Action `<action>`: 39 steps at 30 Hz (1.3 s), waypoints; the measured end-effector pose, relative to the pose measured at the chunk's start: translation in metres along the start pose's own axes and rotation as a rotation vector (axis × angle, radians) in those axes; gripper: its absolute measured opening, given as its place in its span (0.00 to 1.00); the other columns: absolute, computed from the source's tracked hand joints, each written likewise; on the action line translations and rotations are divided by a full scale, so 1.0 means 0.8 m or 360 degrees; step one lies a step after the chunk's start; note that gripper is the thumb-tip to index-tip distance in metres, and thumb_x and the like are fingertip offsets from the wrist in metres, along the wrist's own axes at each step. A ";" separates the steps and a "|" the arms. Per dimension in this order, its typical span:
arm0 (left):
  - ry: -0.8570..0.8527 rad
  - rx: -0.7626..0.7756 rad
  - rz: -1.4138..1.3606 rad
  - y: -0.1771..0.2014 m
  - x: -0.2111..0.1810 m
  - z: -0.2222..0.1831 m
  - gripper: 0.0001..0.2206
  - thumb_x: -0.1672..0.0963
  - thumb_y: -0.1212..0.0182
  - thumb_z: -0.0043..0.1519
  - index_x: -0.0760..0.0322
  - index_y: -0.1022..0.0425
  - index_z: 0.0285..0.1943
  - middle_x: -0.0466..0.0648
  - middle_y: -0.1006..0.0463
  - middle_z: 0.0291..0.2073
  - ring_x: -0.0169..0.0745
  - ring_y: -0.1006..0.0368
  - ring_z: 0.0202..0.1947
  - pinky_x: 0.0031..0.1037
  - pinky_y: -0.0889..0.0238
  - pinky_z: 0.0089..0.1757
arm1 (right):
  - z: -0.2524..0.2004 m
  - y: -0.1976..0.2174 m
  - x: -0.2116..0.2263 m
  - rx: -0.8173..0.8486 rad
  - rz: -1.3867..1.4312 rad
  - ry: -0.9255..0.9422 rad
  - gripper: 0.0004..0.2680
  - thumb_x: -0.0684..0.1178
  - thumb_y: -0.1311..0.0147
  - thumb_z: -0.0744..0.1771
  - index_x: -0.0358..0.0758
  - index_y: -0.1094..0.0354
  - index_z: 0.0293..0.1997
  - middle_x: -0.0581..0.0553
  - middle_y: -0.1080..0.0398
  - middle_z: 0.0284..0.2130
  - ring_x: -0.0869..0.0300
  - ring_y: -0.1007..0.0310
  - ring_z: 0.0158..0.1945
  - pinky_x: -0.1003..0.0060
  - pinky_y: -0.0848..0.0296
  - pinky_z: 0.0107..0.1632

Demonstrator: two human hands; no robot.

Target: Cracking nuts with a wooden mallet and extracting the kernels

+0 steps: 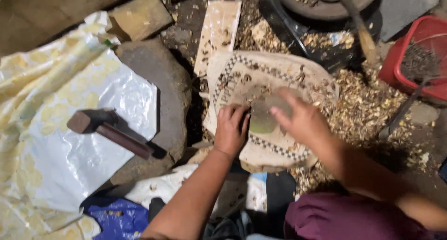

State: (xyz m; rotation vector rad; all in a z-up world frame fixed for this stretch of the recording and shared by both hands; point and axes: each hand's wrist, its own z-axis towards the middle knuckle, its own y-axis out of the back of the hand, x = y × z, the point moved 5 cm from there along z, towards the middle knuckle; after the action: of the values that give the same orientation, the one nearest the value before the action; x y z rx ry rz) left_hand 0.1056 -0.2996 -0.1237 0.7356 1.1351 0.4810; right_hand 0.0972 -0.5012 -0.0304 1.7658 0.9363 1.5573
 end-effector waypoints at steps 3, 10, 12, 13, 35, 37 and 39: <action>-0.0014 -0.0072 -0.0072 -0.001 0.007 0.015 0.07 0.51 0.37 0.65 0.50 0.22 0.49 0.46 0.27 0.41 0.52 0.29 0.48 0.42 0.34 0.52 | 0.023 -0.027 -0.025 0.0184 0.0083 -0.0305 0.19 0.63 0.46 0.66 0.64 0.38 0.65 0.35 0.24 0.49 0.37 0.25 0.53 0.42 0.27 0.55; 0.0211 -0.0058 0.0030 -0.028 0.000 0.042 0.09 0.47 0.34 0.61 0.49 0.21 0.39 0.42 0.26 0.42 0.49 0.32 0.50 0.44 0.40 0.53 | 0.016 -0.012 -0.005 0.0302 -0.0296 0.0127 0.16 0.55 0.48 0.67 0.53 0.35 0.62 0.29 0.23 0.45 0.35 0.22 0.49 0.39 0.24 0.51; 0.0259 0.0055 0.0075 -0.040 0.004 0.029 0.10 0.45 0.33 0.58 0.43 0.21 0.40 0.38 0.26 0.46 0.45 0.33 0.54 0.42 0.44 0.55 | 0.011 -0.010 0.000 0.0479 -0.0501 -0.0090 0.18 0.63 0.54 0.68 0.63 0.41 0.66 0.29 0.22 0.41 0.34 0.21 0.47 0.39 0.25 0.53; 0.0259 0.0070 0.0070 -0.028 -0.003 0.022 0.10 0.45 0.33 0.58 0.43 0.21 0.40 0.38 0.26 0.46 0.45 0.33 0.54 0.42 0.44 0.55 | 0.009 -0.016 0.005 0.0486 -0.0498 -0.0105 0.18 0.63 0.54 0.68 0.63 0.41 0.66 0.29 0.22 0.41 0.34 0.21 0.47 0.39 0.25 0.53; 0.0294 -0.0037 0.0047 -0.006 0.000 0.001 0.18 0.49 0.35 0.60 0.49 0.27 0.58 0.49 0.29 0.50 0.57 0.34 0.58 0.46 0.40 0.55 | 0.030 -0.037 0.025 0.0325 -0.0414 0.0088 0.17 0.63 0.53 0.69 0.58 0.40 0.65 0.31 0.24 0.43 0.33 0.21 0.46 0.38 0.24 0.49; 0.0304 -0.0061 0.0049 0.005 0.000 -0.006 0.26 0.50 0.38 0.61 0.54 0.33 0.70 0.55 0.30 0.53 0.63 0.36 0.60 0.49 0.41 0.55 | 0.037 -0.034 0.043 0.0321 -0.0305 0.0174 0.17 0.62 0.51 0.69 0.61 0.40 0.67 0.30 0.24 0.44 0.33 0.21 0.46 0.39 0.23 0.49; 0.0174 -0.0126 0.0045 0.005 0.005 -0.013 0.21 0.54 0.43 0.65 0.54 0.30 0.68 0.51 0.30 0.52 0.58 0.35 0.57 0.43 0.40 0.54 | 0.042 -0.037 0.041 0.0469 -0.0385 0.0154 0.17 0.60 0.51 0.68 0.61 0.40 0.66 0.29 0.25 0.46 0.31 0.22 0.47 0.37 0.24 0.51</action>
State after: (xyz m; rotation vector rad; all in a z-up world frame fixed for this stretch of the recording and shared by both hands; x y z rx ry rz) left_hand 0.0973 -0.2912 -0.1259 0.6632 1.2018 0.5926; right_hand 0.1287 -0.4570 -0.0402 1.7028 1.4326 1.4148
